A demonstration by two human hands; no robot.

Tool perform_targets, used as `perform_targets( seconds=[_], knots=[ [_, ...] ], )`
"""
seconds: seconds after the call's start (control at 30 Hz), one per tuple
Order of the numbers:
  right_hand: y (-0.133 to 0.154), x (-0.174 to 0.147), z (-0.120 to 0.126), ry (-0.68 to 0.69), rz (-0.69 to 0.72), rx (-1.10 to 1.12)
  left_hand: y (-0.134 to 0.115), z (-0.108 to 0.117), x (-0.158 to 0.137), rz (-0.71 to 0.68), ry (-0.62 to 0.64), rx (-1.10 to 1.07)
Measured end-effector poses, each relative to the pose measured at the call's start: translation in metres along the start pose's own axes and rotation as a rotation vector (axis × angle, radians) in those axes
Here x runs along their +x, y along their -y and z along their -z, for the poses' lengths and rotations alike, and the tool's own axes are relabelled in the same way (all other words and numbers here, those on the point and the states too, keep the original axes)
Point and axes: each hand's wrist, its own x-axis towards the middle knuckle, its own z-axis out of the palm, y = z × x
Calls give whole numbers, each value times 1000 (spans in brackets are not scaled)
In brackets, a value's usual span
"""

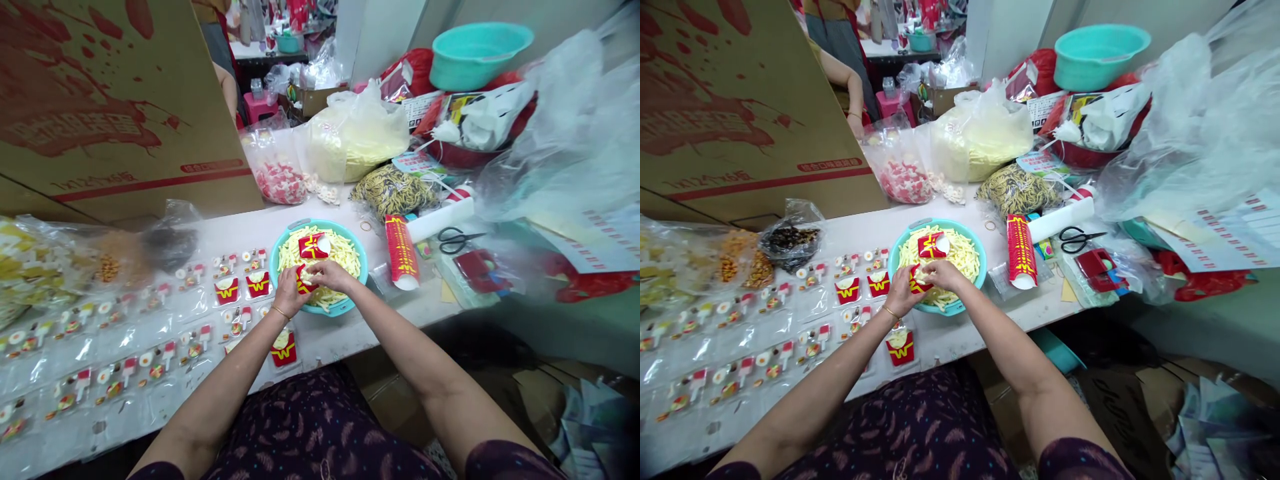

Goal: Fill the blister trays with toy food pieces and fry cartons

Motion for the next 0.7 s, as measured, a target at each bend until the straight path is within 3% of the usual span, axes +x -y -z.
perform_targets(
  seconds=[0.07,0.17,0.27,0.37,0.5,0.57,0.6,0.7],
  knots=[
    [-3,0,1,-46,-22,98,1,0,0,3,-10,-31],
    [2,3,-4,-72,-5,41,-2,-1,1,-2,-19,-59],
    [11,5,-10,28,114,-5,-7,-3,3,-12,-31,-76],
    [6,3,-4,112,179,202,-5,-4,6,-5,-10,-116],
    [-22,-4,15,-94,-81,417,7,-2,4,79,9,-162],
    [-35,-8,18,-172,-165,301,11,-1,1,113,11,-195],
    [-39,-11,17,-179,-141,207,13,0,0,128,15,-214],
    [-42,-20,5,-143,78,-148,16,-2,-4,166,26,-256]
  ],
)
